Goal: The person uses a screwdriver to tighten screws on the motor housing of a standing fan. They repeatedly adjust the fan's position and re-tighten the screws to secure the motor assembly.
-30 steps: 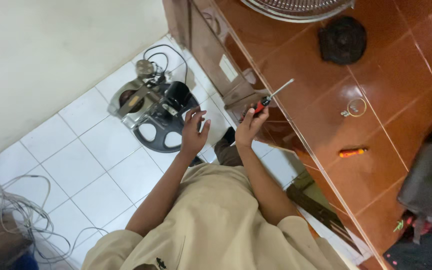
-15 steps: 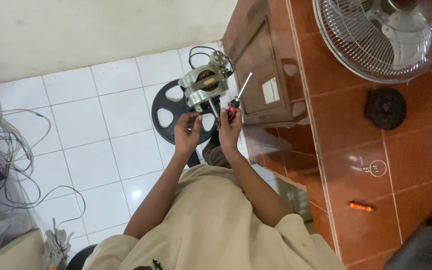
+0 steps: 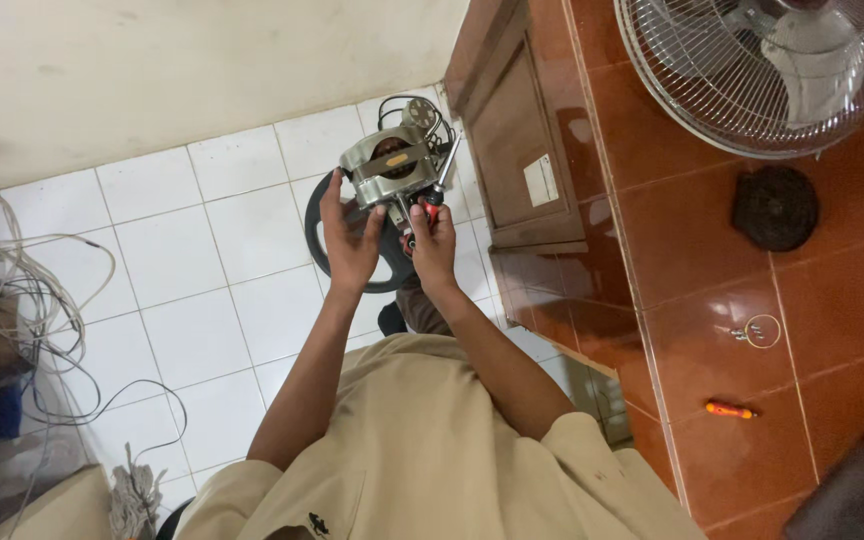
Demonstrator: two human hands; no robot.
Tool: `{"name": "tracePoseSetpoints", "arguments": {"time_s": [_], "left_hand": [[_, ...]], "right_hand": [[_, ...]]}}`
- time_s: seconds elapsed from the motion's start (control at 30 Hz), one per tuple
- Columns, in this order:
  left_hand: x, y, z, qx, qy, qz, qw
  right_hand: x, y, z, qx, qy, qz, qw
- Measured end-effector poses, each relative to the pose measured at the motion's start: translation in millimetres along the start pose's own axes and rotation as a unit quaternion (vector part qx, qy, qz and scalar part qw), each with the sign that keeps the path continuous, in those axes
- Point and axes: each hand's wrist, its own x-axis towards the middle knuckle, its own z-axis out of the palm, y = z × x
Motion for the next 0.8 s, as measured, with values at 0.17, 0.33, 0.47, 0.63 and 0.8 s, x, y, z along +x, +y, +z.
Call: {"name": "tracePoseSetpoints", "arguments": {"time_s": [0.17, 0.33, 0.47, 0.63, 0.8], "left_hand": [[26.3, 7.7, -10.3, 0.056, -0.015, 0.114, 0.992], [47.6, 10.4, -10.4, 0.097, -0.023, 0.086, 0.991], [52.6, 11.6, -7.3, 0.163, 0.007, 0.086, 0.983], [54.9, 18.7, -6.0, 0.126, 0.01, 0.095, 0.987], [49.6, 21.4, -7.1, 0.063, -0.004, 0.04, 0.997]], "right_hand": [[18.7, -0.2, 19.4, 0.063, -0.02, -0.039, 0.997], [36.8, 0.6, 19.1, 0.01, -0.007, -0.057, 0.998], [50.5, -3.5, 18.3, -0.016, -0.02, -0.049, 0.998], [52.6, -14.9, 16.0, -0.06, -0.015, -0.056, 0.997], [32.7, -19.5, 11.0, -0.115, 0.01, -0.114, 0.987]]}}
